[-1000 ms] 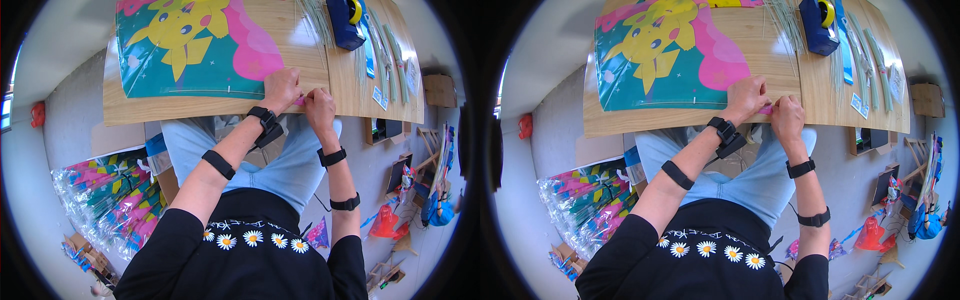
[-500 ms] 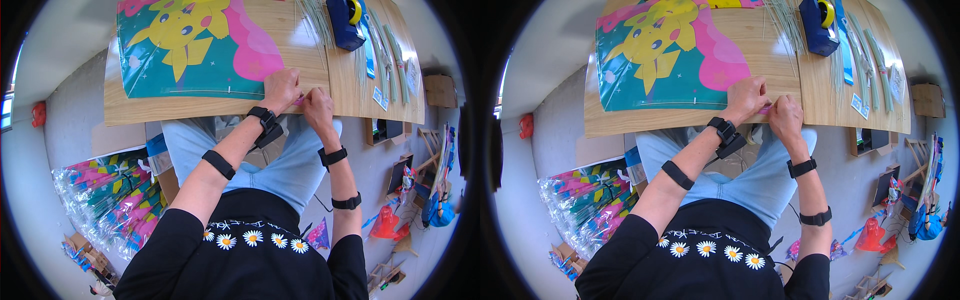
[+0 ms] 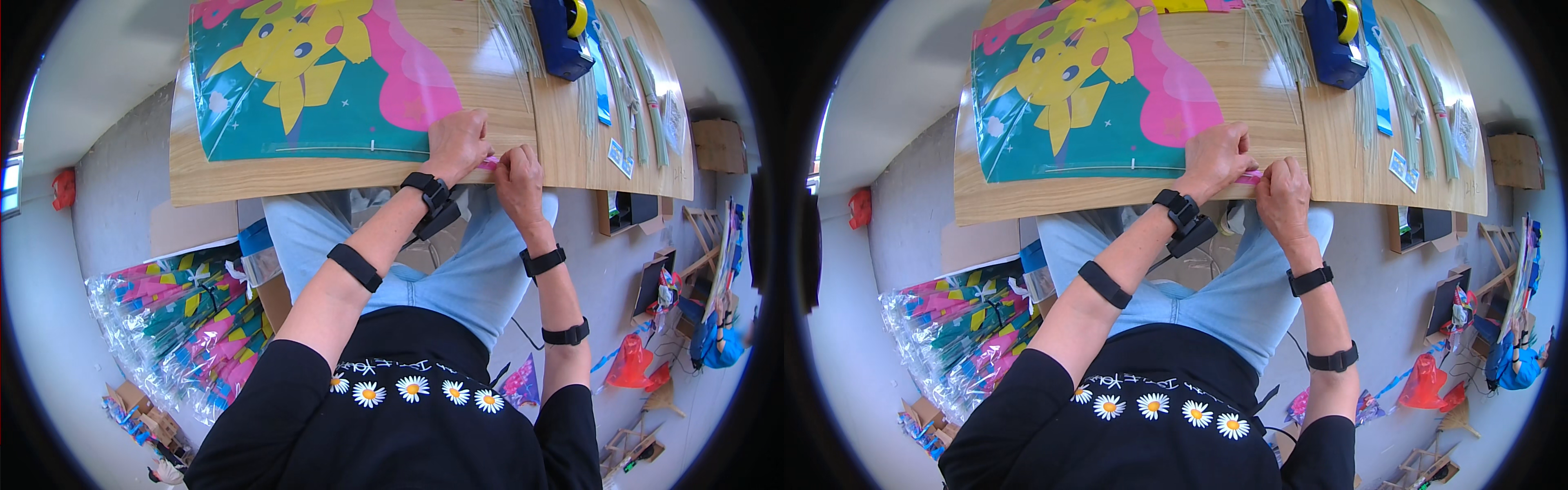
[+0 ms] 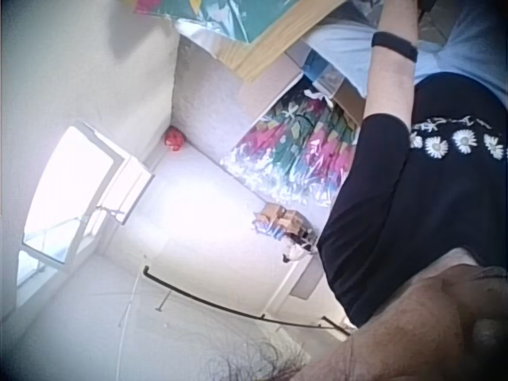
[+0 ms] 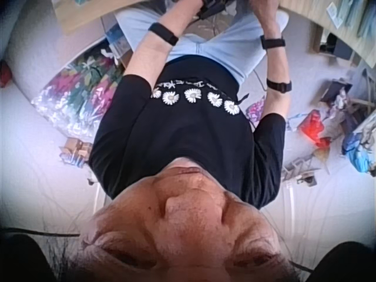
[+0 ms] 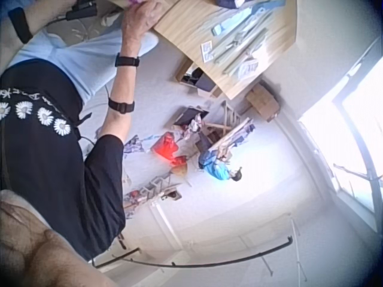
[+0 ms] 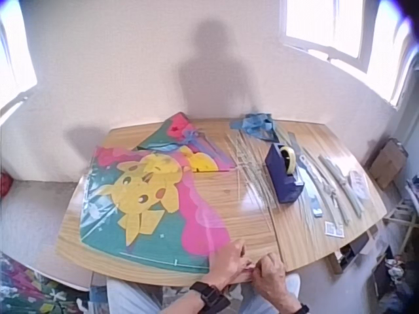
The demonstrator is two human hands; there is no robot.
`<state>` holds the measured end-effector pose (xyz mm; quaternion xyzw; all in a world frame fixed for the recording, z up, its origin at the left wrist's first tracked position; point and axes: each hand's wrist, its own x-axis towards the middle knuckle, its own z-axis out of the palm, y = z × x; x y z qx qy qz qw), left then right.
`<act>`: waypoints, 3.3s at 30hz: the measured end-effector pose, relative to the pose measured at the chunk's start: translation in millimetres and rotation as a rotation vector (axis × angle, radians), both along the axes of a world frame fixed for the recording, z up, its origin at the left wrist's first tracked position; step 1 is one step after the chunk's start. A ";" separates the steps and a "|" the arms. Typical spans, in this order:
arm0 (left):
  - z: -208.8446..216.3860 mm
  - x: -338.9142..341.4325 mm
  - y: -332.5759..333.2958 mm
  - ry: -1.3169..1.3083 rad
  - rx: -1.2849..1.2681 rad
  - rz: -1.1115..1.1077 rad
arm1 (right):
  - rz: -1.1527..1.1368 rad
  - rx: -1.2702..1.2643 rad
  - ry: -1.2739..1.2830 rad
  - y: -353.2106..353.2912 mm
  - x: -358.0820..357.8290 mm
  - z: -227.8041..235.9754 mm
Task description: The recorder assembles character kites by inserting support rods into the plastic kite material and securing them.
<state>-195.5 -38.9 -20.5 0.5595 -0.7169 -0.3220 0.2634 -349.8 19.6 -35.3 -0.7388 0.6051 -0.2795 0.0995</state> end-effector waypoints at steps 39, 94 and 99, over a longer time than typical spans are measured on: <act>-11.2 -2.4 9.4 0.135 -0.072 -0.203 | -0.027 0.035 -0.029 1.4 1.1 -2.7; -16.3 -9.3 14.1 0.094 -0.103 -0.142 | -0.042 0.143 -0.144 2.3 -4.1 3.8; -15.5 -8.4 14.7 0.069 -0.133 -0.161 | -0.093 0.144 -0.258 3.2 -9.1 7.3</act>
